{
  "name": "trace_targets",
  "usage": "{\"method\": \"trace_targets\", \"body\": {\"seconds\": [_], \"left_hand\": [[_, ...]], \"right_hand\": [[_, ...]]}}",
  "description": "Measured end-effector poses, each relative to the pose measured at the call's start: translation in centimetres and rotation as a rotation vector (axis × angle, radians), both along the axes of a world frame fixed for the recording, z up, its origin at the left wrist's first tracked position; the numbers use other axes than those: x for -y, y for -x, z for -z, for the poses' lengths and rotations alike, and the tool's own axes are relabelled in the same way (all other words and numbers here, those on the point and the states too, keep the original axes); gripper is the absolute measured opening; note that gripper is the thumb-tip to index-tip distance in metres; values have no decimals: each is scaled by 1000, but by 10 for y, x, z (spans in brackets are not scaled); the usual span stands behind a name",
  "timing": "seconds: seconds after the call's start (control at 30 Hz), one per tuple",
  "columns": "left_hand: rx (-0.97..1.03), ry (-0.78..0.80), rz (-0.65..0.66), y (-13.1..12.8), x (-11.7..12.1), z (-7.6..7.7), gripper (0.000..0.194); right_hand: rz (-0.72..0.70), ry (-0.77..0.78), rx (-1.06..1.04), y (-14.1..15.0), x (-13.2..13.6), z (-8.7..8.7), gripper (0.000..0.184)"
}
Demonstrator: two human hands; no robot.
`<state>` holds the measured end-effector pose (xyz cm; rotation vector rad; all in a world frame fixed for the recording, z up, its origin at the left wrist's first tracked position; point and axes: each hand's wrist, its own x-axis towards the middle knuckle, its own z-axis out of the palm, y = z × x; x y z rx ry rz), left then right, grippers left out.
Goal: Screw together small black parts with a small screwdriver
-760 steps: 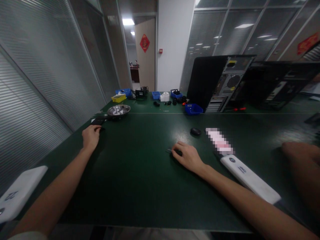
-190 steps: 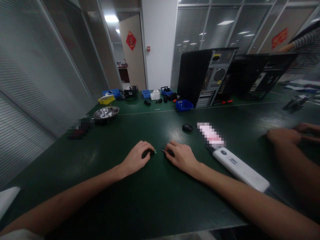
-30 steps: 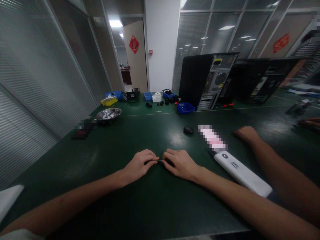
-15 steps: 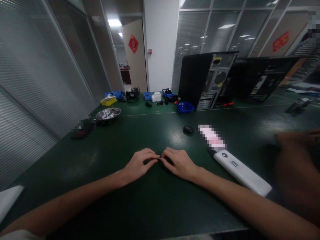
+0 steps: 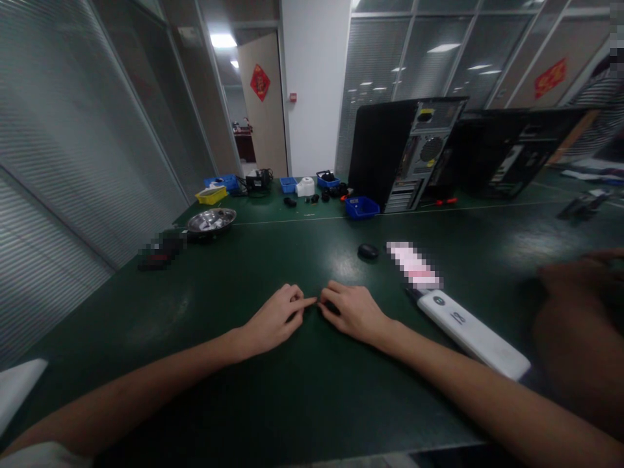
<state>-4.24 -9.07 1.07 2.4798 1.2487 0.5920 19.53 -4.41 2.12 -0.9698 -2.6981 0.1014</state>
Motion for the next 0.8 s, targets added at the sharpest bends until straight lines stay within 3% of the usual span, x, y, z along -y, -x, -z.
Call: {"method": "trace_targets", "body": {"seconds": [0.23,0.37,0.6,0.7,0.8], "left_hand": [[120,96,-57,1,4,-7,39],[142,78,7,2,3,-7,28],[50,81,96,4,1,-5,33],[18,36,104,13,-11,-5,33],[-10,-20,12,44,-37,2,34]], "right_hand": [[64,-10,1,-6,-3,-4,18],[104,0,-15,-6,-5,-2,19],[104,34,-55,-6,-6,3,20],[110,57,-54,-6,-6,3,21],[108,70,-55,-7,-6,3,20]]}}
